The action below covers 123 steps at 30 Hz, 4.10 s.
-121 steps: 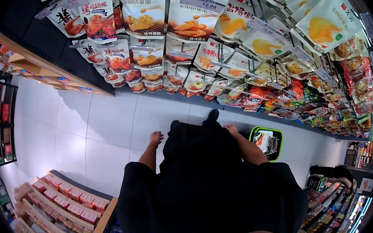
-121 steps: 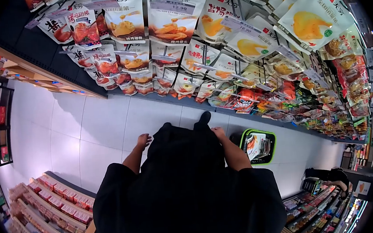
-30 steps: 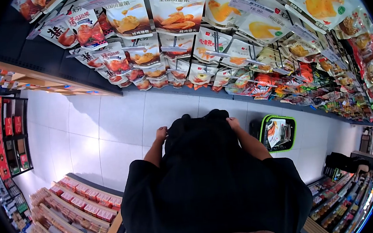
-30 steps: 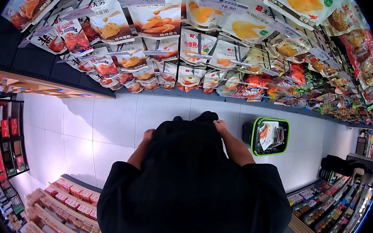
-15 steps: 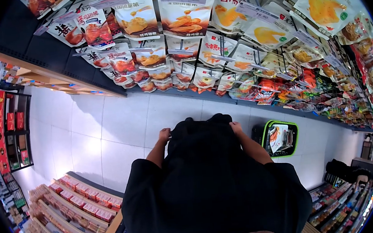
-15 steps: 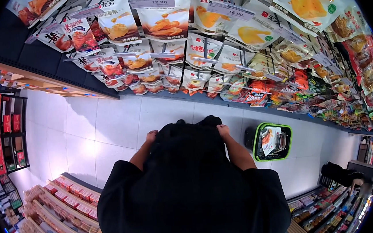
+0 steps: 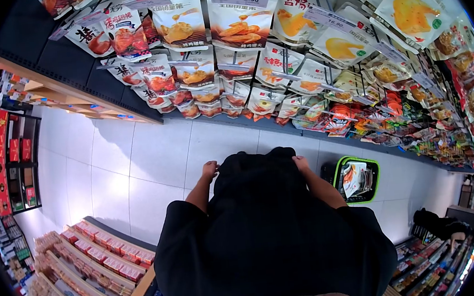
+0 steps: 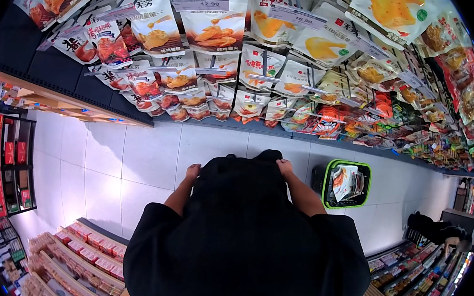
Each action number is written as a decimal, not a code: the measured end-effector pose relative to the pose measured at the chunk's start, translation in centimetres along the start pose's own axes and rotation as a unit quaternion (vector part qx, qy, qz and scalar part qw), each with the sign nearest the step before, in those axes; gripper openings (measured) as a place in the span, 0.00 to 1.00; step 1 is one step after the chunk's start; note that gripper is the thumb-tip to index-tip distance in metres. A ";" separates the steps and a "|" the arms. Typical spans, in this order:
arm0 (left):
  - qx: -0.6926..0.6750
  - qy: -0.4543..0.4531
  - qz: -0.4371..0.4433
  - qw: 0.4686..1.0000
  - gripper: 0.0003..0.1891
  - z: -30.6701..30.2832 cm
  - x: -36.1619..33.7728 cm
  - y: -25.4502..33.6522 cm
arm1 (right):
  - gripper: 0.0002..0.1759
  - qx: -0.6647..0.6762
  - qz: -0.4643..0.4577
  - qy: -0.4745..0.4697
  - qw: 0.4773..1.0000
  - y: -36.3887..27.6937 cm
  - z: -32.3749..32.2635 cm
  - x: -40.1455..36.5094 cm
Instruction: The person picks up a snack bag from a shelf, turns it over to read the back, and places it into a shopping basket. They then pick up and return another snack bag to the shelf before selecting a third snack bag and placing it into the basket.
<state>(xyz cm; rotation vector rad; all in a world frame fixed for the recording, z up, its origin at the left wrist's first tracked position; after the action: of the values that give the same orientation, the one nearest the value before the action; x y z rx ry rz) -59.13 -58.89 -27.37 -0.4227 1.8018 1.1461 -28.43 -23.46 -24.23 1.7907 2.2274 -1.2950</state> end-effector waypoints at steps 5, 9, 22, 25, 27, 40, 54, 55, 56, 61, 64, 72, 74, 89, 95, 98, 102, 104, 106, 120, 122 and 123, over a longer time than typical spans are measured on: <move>-0.051 0.022 0.015 0.998 0.16 -0.3 -1.4 2.1 | 0.24 -0.006 0.021 -0.030 0.999 -0.5 -0.3 0.0; -0.114 0.057 0.079 0.989 0.13 -0.6 -2.2 5.7 | 0.22 -0.017 0.015 -0.055 0.998 -1.3 -0.8 -0.3; -0.143 0.228 0.546 0.793 0.13 -5.2 -11.8 33.4 | 0.20 -0.020 -0.049 -0.044 0.998 1.3 0.0 1.5; -0.083 0.258 0.622 0.734 0.17 -6.1 -15.0 39.7 | 0.22 -0.018 -0.020 -0.050 0.998 1.6 0.4 1.9; -0.065 0.254 0.640 0.723 0.20 -6.4 -16.2 43.1 | 0.24 -0.014 0.003 -0.057 0.998 2.5 0.9 2.8; -0.024 0.159 0.599 0.785 0.55 -7.2 -12.2 52.6 | 0.21 0.026 -0.004 -0.016 1.000 5.2 1.5 2.3; -0.202 -0.045 0.553 0.807 0.21 -5.8 -15.1 50.3 | 0.20 0.026 -0.002 -0.008 1.000 2.5 -0.1 0.3; -0.205 -0.046 0.555 0.805 0.21 -5.9 -15.3 50.2 | 0.20 0.036 0.003 -0.019 0.999 2.6 0.0 0.5; -0.209 -0.046 0.557 0.802 0.20 -6.0 -15.6 50.1 | 0.20 0.046 0.009 -0.030 0.998 2.7 0.1 0.8; -0.223 -0.034 0.544 0.808 0.21 -7.8 -16.1 49.2 | 0.20 0.020 -0.002 -0.022 1.000 2.9 0.3 1.6; -0.213 -0.061 0.542 0.811 0.21 -8.8 -17.4 48.4 | 0.20 0.021 -0.009 -0.014 1.000 3.2 0.4 1.3; -0.139 -0.049 0.507 0.849 0.22 -13.0 -19.9 46.9 | 0.20 0.049 -0.033 -0.033 0.998 6.5 1.9 3.5; -0.132 -0.037 0.515 0.846 0.22 -13.6 -21.5 46.1 | 0.19 0.047 -0.025 -0.026 0.998 4.9 1.0 2.4; -0.189 -0.014 0.420 0.887 0.20 -8.4 -19.8 33.2 | 0.14 0.202 -0.039 -0.049 0.977 -13.0 -3.1 -1.8; -0.272 -0.106 0.369 0.883 0.19 -1.4 -21.0 29.6 | 0.16 0.347 -0.136 -0.207 0.905 -28.1 -6.1 -6.1; -0.236 -0.122 0.338 0.903 0.18 1.7 -22.1 28.5 | 0.19 0.369 -0.164 -0.257 0.878 -33.7 -7.4 -9.1; -0.304 -0.123 0.308 0.893 0.18 4.5 -23.1 27.0 | 0.22 0.467 -0.147 -0.324 0.809 -35.9 -8.0 -10.9; -0.287 -0.105 0.323 0.896 0.18 4.9 -23.5 26.6 | 0.21 0.441 -0.166 -0.317 0.823 -36.3 -8.6 -11.4; -0.270 -0.084 0.336 0.898 0.18 4.9 -23.6 26.2 | 0.20 0.393 -0.188 -0.291 0.852 -36.3 -8.6 -11.6; -0.185 -0.089 0.366 0.908 0.17 7.5 -25.6 26.1 | 0.22 0.355 -0.138 -0.206 0.901 -35.5 -9.1 -12.0; -0.183 -0.094 0.367 0.907 0.17 7.8 -25.6 26.2 | 0.21 0.362 -0.137 -0.200 0.900 -35.5 -9.3 -12.3; -0.180 -0.095 0.374 0.905 0.17 7.9 -25.5 26.3 | 0.20 0.368 -0.139 -0.196 0.898 -35.5 -9.4 -12.4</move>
<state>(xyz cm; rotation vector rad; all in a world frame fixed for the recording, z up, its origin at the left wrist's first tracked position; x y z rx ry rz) -59.99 -43.55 6.81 0.2126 1.6047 1.9912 -48.55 -28.21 8.59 1.1441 1.9328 -2.5460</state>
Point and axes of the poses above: each hand's wrist, its own x-axis towards the middle knuckle, its own z-axis out of the palm, y = z × x, the point moved 1 cm from there along x, towards the middle knuckle, and after that the axes turned 6 degrees about y, right-handed, at the moved point
